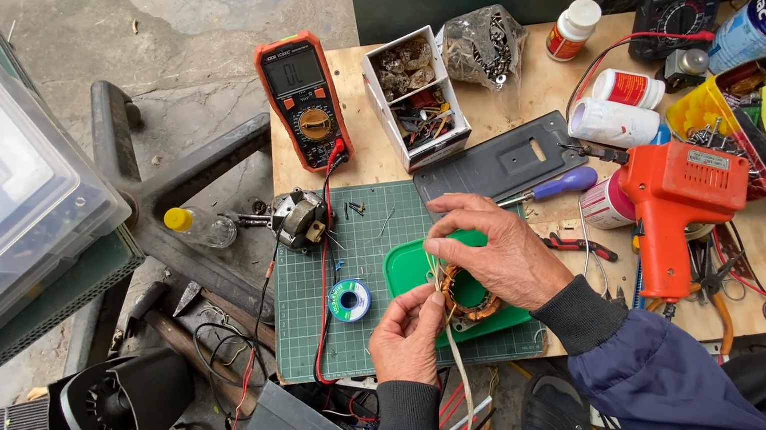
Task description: The person holds a motor stator and manipulates its wires, twisting and arranging them by hand. The person repeatedly inspects the copper windings and wire ends while holding the component over a green cutting mat on a cluttered workbench.
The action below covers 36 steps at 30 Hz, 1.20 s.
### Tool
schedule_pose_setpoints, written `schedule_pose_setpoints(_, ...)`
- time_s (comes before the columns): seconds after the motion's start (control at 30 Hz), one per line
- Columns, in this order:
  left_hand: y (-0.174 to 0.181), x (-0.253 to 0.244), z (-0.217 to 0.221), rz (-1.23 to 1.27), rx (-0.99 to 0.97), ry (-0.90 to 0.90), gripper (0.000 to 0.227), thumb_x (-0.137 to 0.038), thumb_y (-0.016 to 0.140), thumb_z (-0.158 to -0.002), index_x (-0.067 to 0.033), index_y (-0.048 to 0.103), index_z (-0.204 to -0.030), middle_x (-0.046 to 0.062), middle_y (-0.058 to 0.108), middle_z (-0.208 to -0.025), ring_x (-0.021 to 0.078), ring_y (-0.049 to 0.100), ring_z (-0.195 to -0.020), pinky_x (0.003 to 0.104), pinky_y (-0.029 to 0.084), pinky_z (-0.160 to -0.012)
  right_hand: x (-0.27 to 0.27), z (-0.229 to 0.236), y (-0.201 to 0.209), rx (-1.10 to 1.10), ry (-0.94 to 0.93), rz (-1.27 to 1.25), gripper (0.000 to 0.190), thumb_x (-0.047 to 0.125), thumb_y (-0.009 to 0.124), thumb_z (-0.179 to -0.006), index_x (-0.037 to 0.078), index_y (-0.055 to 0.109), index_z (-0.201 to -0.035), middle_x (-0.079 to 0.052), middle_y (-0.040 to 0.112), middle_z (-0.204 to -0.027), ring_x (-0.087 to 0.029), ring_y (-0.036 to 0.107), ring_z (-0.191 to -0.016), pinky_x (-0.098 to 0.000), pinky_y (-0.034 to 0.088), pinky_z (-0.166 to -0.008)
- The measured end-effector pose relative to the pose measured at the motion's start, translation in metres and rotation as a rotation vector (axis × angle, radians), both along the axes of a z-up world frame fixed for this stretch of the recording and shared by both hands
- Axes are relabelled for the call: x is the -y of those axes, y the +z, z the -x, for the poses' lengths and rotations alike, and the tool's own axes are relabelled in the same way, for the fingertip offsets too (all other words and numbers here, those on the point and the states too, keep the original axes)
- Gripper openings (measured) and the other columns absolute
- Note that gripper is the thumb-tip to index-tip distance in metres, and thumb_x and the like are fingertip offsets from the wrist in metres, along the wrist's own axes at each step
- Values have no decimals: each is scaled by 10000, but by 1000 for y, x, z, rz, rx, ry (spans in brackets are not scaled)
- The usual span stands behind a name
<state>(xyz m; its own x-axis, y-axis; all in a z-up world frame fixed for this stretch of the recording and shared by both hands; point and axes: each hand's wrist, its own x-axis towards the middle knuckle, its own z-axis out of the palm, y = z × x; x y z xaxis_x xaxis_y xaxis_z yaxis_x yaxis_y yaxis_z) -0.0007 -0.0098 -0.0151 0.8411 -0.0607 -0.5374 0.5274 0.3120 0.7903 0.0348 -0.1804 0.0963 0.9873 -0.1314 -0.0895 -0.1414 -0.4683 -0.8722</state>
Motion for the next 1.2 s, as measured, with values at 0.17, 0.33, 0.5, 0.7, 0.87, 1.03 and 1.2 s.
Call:
schedule_pose_setpoints(0.17,4,-1,-1,-10,7,-20,197,-53,892,-910,21,877,-1093,108,840,-925,131,722,-798,282,683,-777,3,6,0,-21,-53,7,133,287,780,-969,164,828,-952,-38,745,-1469,-173,647,-1419,-388,421,-1212)
schedule_pose_setpoints(0.33,10,-2,-1,-32,6,-42,200,-67,885,-921,10,878,-1106,102,843,-934,129,733,-806,278,693,-786,5,15,2,-9,-90,4,152,291,779,-975,149,817,-936,-55,765,-1446,-169,674,-1379,-386,441,-1182)
schedule_pose_setpoints(0.5,13,-2,-1,-14,-2,-37,209,-59,879,-926,7,867,-1124,108,847,-965,139,756,-846,283,702,-824,5,21,5,21,-110,24,150,285,761,-994,149,811,-957,-65,757,-1437,-175,675,-1377,-387,440,-1197)
schedule_pose_setpoints(0.7,13,-2,-2,-30,-7,-61,215,-102,879,-931,-14,875,-1127,91,829,-957,132,739,-847,290,695,-805,4,24,2,52,-131,55,125,260,776,-995,147,810,-953,-66,777,-1402,-176,683,-1356,-374,448,-1191)
schedule_pose_setpoints(0.87,20,-1,-4,-5,-31,-38,263,-145,884,-915,1,872,-1133,113,831,-967,159,764,-876,316,703,-833,6,25,1,35,-132,43,145,274,766,-1000,144,810,-953,-71,768,-1419,-179,688,-1355,-381,455,-1179)
schedule_pose_setpoints(1.03,20,2,-5,40,-69,-1,261,-121,910,-895,23,868,-1108,133,831,-923,168,760,-809,298,675,-772,5,25,1,46,-145,46,135,267,773,-997,145,813,-956,-66,773,-1407,-174,698,-1332,-373,459,-1176)
schedule_pose_setpoints(1.2,21,2,-6,61,-74,29,238,-85,911,-891,34,859,-1090,150,839,-934,174,763,-812,296,671,-765,2,24,5,69,-130,56,132,273,778,-992,149,812,-961,-84,770,-1415,-189,696,-1361,-386,466,-1168)
